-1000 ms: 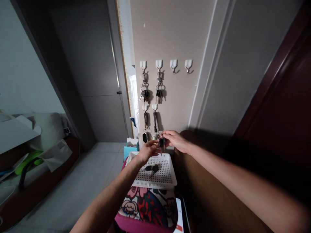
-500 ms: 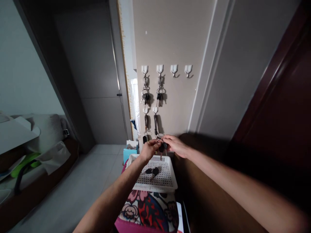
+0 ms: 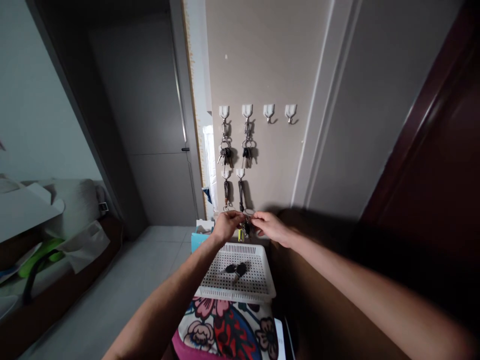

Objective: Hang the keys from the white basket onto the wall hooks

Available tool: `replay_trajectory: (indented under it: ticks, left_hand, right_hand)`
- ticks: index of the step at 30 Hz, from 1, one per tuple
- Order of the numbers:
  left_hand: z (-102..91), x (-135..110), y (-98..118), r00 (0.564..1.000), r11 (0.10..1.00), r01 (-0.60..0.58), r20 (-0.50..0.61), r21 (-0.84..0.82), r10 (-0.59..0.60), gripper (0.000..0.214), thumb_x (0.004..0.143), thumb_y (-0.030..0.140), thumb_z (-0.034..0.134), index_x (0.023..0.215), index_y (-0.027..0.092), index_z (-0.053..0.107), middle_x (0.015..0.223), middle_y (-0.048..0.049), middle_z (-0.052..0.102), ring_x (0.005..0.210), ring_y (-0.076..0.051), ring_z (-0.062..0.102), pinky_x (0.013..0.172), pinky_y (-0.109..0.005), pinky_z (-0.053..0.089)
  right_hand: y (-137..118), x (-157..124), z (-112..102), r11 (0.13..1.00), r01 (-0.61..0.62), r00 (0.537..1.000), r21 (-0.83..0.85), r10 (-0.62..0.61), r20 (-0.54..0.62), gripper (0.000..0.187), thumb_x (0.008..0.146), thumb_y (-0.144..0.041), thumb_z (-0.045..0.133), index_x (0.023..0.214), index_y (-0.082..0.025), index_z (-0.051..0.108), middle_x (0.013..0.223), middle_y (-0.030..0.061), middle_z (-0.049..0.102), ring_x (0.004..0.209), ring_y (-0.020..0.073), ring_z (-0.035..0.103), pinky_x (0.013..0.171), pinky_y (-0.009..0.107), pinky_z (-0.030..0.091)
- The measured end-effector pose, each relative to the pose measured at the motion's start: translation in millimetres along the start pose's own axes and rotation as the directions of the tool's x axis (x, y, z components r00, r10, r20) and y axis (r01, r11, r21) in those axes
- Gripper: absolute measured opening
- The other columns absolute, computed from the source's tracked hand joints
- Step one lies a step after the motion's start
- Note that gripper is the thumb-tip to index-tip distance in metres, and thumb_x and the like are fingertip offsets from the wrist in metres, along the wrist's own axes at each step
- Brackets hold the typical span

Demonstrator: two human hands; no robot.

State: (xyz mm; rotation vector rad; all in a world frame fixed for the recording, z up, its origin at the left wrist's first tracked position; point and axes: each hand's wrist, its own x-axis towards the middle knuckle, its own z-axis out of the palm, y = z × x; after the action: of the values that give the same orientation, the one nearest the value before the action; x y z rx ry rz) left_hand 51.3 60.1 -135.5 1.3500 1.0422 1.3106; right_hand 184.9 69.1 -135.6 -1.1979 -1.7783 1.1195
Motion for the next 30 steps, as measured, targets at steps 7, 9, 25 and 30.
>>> replay_trajectory:
  ticks: [7, 9, 25, 30]
  left_hand:
    - [1.0, 6.5, 7.2, 0.999, 0.986, -0.011, 0.041, 0.168, 0.004, 0.011, 0.056, 0.021, 0.051, 0.050, 0.013, 0.054, 0.037, 0.0045, 0.044, 0.037, -0.004, 0.034, 0.039, -0.017, 0.024]
    - [0.7, 9.7, 7.5, 0.998, 0.980, -0.025, 0.064, 0.196, 0.012, 0.012, 0.056, 0.023, 0.052, 0.050, 0.013, 0.054, 0.037, 0.0045, 0.043, 0.037, -0.004, 0.033, 0.039, -0.018, 0.023]
    - [6.5, 7.3, -1.7, 0.989, 0.998, 0.068, 0.131, -0.010, -0.066, 0.027, 0.051, 0.032, 0.057, 0.068, 0.011, 0.055, 0.052, 0.0037, 0.047, 0.046, -0.003, 0.037, 0.047, -0.018, 0.028]
    - [7.9, 8.2, -2.7, 0.990, 0.994, 0.103, 0.099, -0.045, -0.098, 0.026, 0.052, 0.031, 0.057, 0.067, 0.010, 0.054, 0.052, 0.0035, 0.046, 0.046, -0.003, 0.039, 0.046, -0.017, 0.028]
  right_hand:
    - [-0.5, 1.9, -3.0, 0.971, 0.180, 0.982, -0.154, -0.187, -0.031, 0.016, 0.063, -0.027, 0.042, 0.065, -0.014, 0.052, 0.062, -0.0005, 0.052, 0.059, 0.0087, 0.045, 0.051, 0.020, 0.035]
    - [0.7, 3.4, -4.0, 0.967, 0.210, 0.976, -0.141, -0.216, -0.029, 0.016, 0.063, -0.027, 0.043, 0.065, -0.014, 0.051, 0.061, -0.0010, 0.050, 0.057, 0.0080, 0.044, 0.051, 0.019, 0.034]
    - [-9.6, 2.6, -8.2, 0.984, 0.158, 0.978, 0.078, -0.146, -0.148, 0.019, 0.060, -0.032, 0.047, 0.063, -0.014, 0.047, 0.051, -0.0040, 0.044, 0.048, 0.0064, 0.041, 0.047, 0.020, 0.035]
    - [-8.8, 3.4, -7.5, 0.985, 0.169, 0.969, 0.035, -0.160, -0.188, 0.017, 0.061, -0.031, 0.046, 0.062, -0.014, 0.048, 0.051, -0.0034, 0.045, 0.048, 0.0069, 0.042, 0.046, 0.020, 0.035]
